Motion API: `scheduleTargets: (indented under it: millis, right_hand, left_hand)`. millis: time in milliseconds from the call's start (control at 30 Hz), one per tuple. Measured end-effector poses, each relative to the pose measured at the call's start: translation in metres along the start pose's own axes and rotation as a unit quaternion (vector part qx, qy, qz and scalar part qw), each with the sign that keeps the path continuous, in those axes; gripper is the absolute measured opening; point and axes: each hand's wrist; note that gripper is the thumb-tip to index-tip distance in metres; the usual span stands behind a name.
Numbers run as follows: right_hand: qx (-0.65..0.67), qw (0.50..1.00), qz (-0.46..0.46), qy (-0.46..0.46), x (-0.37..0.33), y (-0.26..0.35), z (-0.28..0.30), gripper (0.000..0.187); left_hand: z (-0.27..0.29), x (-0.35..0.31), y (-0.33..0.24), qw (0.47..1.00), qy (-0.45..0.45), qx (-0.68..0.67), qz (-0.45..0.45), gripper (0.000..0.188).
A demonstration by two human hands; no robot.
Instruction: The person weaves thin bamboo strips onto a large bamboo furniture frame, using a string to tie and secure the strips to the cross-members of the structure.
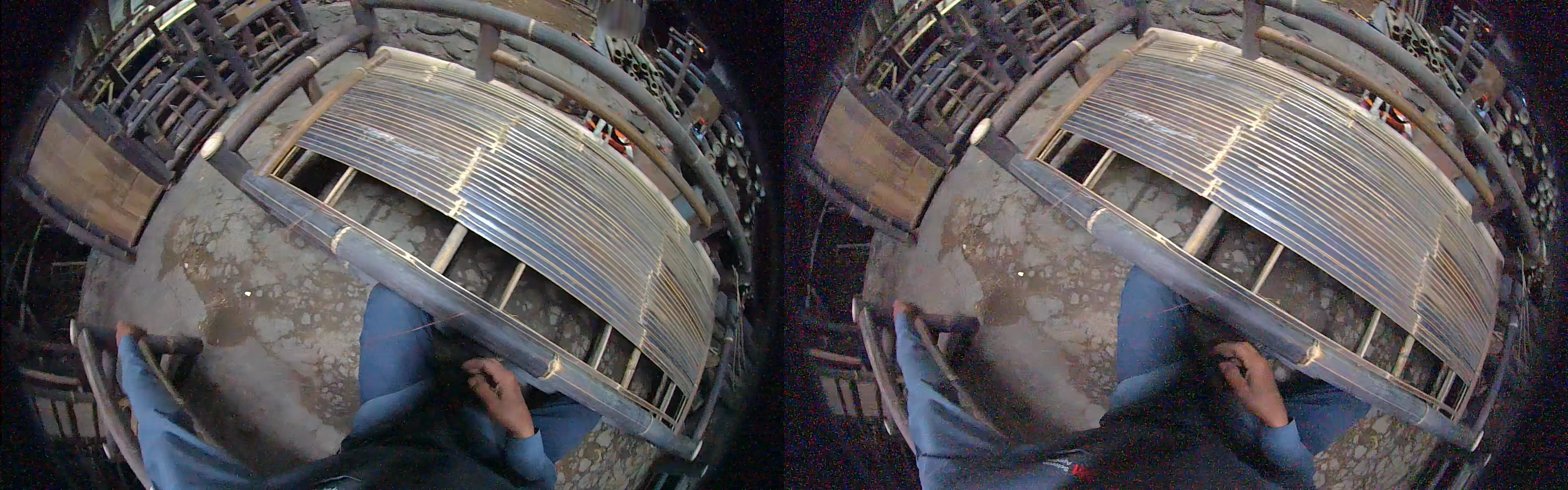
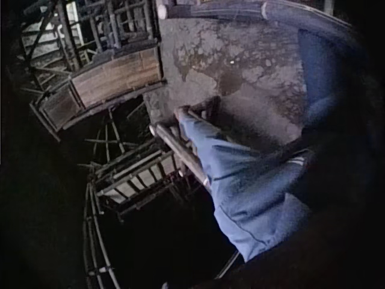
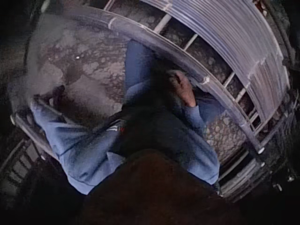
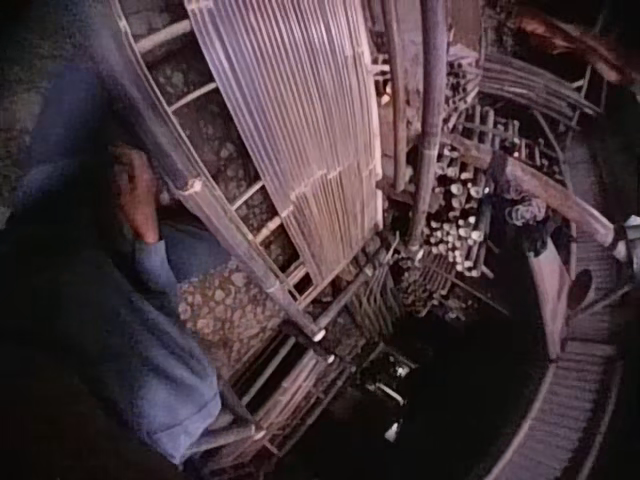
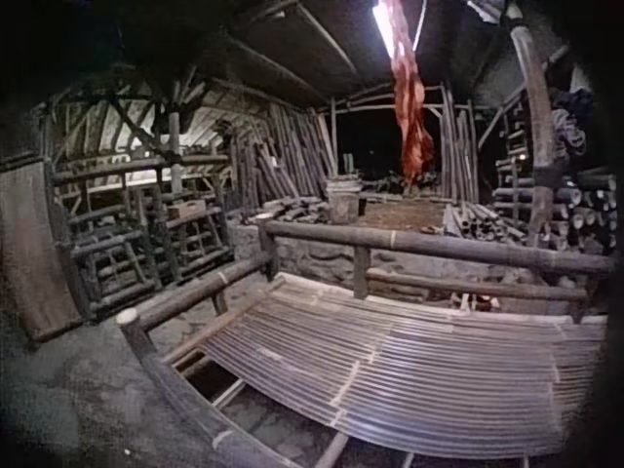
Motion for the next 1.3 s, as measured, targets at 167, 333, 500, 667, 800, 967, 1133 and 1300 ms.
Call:
scheduleTargets:
  millis: [167,333,500,667,800,967,1133,1300]
  right_hand:
    - [0.208,0.962,-0.166,-0.067,0.022,-0.041,-0.034,0.054]
    - [0.443,0.877,-0.184,0.019,0.051,0.007,-0.072,0.065]
    - [0.569,0.810,-0.141,0.022,0.055,0.025,-0.079,0.050]
    - [0.541,0.829,-0.139,0.044,0.052,0.021,-0.091,0.030]
    - [0.591,0.790,-0.157,-0.042,0.042,-0.011,-0.080,0.031]
    - [0.377,0.903,-0.165,-0.120,0.015,-0.017,-0.051,0.027]
    - [0.194,0.939,-0.097,-0.266,-0.050,0.006,-0.005,0.024]
    - [0.042,0.941,0.011,-0.336,-0.072,0.026,0.017,0.022]
  left_hand:
    - [-0.028,-0.170,-0.250,0.893,0.115,-0.357,-0.248,0.077]
    - [-0.123,-0.336,-0.398,0.777,0.235,-0.524,-0.259,0.077]
    - [-0.052,-0.410,-0.388,0.712,0.285,-0.633,-0.102,0.031]
    - [0.013,-0.384,-0.317,0.809,0.070,-0.512,-0.279,0.036]
    - [0.017,-0.353,-0.239,0.851,-0.001,-0.451,-0.269,0.034]
    - [-0.104,-0.285,-0.048,0.918,0.130,-0.335,-0.169,0.031]
    - [-0.077,-0.360,-0.152,0.988,-0.064,-0.022,-0.142,0.045]
    - [0.041,-0.433,-0.319,0.796,-0.079,-0.428,-0.420,0.036]
Point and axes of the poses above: each hand's wrist, its own x-axis towards the middle knuckle, its own z-axis out of the back of the hand, y = z × x, and after that the axes turned 6 degrees about -y, right-handed
